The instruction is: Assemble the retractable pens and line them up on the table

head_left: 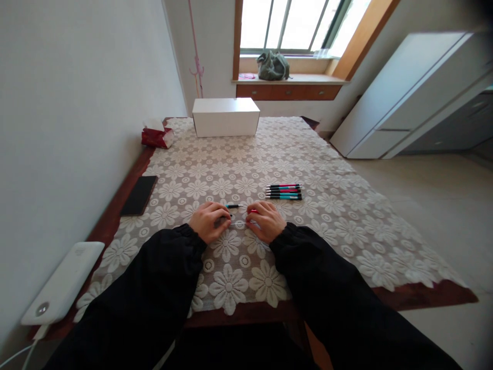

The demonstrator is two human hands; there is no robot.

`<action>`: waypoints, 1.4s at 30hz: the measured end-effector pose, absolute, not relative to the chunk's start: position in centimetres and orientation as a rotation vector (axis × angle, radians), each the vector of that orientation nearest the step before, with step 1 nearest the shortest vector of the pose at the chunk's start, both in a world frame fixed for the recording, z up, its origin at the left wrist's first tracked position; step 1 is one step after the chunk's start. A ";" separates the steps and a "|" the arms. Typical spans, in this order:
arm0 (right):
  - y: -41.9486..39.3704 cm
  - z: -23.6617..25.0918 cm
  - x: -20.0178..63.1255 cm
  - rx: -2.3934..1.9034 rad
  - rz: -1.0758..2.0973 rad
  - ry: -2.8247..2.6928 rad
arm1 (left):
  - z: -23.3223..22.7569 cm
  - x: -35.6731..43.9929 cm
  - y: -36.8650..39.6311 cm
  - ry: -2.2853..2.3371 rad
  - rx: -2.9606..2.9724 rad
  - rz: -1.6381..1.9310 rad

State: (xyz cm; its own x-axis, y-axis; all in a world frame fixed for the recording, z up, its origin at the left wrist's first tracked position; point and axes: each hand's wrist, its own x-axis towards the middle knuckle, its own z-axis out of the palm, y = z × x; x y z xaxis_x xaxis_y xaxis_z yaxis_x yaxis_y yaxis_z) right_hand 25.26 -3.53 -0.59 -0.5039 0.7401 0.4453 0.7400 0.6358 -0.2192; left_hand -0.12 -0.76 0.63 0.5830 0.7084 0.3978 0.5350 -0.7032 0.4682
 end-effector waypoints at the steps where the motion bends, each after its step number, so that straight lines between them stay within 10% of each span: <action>1: -3.5 -0.6 25.3 -1.158 0.006 -2.349 | 0.7 -0.1 -0.8 1.002 2.539 0.805; 42: -2.7 -1.3 26.6 -1.217 -0.001 -2.287 | 0.7 -0.2 -0.7 1.199 2.532 0.808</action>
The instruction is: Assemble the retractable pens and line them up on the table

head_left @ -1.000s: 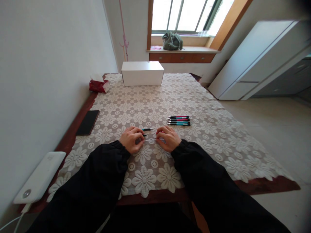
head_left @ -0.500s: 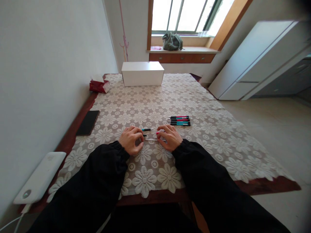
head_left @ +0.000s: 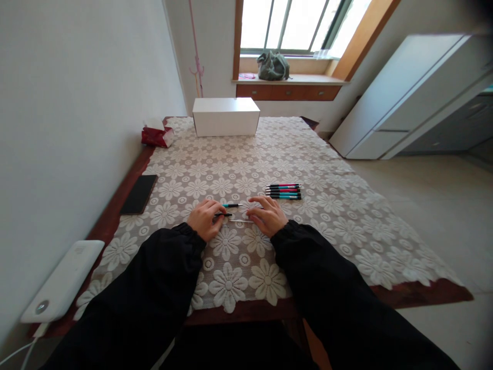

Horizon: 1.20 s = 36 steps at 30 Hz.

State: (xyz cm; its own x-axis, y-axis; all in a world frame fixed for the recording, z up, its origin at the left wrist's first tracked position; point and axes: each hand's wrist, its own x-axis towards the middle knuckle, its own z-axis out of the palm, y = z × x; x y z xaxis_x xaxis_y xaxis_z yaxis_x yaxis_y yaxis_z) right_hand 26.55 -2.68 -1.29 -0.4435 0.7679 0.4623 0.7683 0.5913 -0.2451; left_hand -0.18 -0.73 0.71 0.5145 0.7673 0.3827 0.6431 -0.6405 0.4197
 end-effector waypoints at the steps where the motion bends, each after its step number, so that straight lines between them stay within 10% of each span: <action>1: -2.7 -1.3 26.6 -1.215 -0.003 -2.290 | 0.7 -0.2 -0.7 1.203 2.535 0.792; 36: -1.4 -1.8 28.5 -1.434 -0.016 -2.154 | 0.1 -0.2 -0.6 1.047 2.568 0.798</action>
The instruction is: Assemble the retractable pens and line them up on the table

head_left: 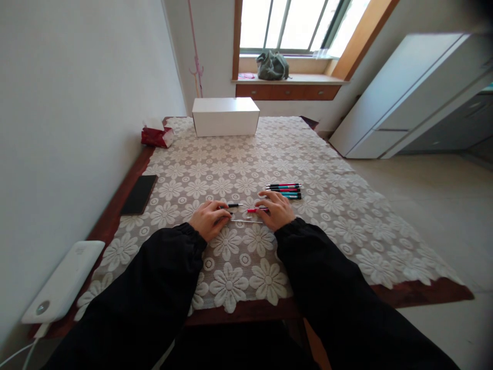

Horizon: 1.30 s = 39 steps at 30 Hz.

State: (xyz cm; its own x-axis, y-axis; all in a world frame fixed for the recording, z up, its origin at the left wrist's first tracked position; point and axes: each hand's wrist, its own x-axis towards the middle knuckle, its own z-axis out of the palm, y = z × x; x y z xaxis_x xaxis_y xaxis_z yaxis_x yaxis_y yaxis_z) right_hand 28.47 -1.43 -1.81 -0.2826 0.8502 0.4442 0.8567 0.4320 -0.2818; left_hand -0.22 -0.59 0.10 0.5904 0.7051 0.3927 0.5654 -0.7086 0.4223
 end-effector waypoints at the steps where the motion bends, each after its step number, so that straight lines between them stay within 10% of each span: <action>1: -1.4 -1.9 28.6 -1.446 -0.020 -2.167 | 0.1 -0.2 -0.6 1.047 2.569 0.794; 39: -1.9 -0.9 28.5 -1.423 -0.003 -2.210 | 0.7 0.0 -1.0 1.092 2.485 0.861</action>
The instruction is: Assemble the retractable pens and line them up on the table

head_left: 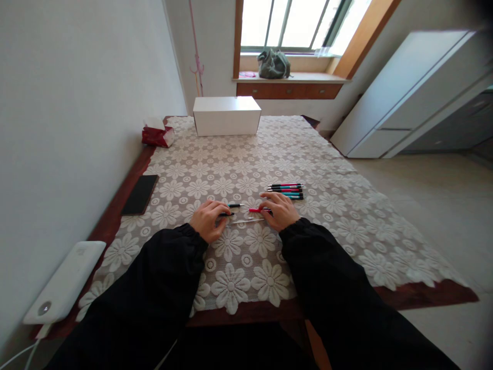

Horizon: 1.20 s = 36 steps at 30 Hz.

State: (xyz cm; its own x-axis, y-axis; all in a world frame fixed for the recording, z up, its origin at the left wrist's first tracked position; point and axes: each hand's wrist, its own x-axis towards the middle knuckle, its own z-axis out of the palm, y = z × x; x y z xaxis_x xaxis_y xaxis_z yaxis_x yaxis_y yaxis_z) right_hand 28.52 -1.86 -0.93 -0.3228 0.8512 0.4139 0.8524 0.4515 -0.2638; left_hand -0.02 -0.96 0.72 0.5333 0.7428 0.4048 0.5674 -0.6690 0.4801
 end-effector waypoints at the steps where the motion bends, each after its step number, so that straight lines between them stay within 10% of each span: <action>1: -1.8 -1.0 28.5 -1.428 -0.006 -2.211 | 0.7 0.0 -1.0 1.110 2.482 0.846; 36: -2.6 -0.7 27.3 -1.194 0.056 -2.387 | 0.3 -0.3 -0.7 1.169 2.455 0.845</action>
State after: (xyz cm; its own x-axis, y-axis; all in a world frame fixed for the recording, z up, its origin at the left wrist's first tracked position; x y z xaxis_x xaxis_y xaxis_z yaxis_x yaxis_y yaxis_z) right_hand 27.33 -2.64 -0.72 -0.5123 0.7657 0.3890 0.7465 0.6209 -0.2392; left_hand -0.26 -0.73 0.31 0.4977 0.7789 0.3817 0.6070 -0.6271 0.4881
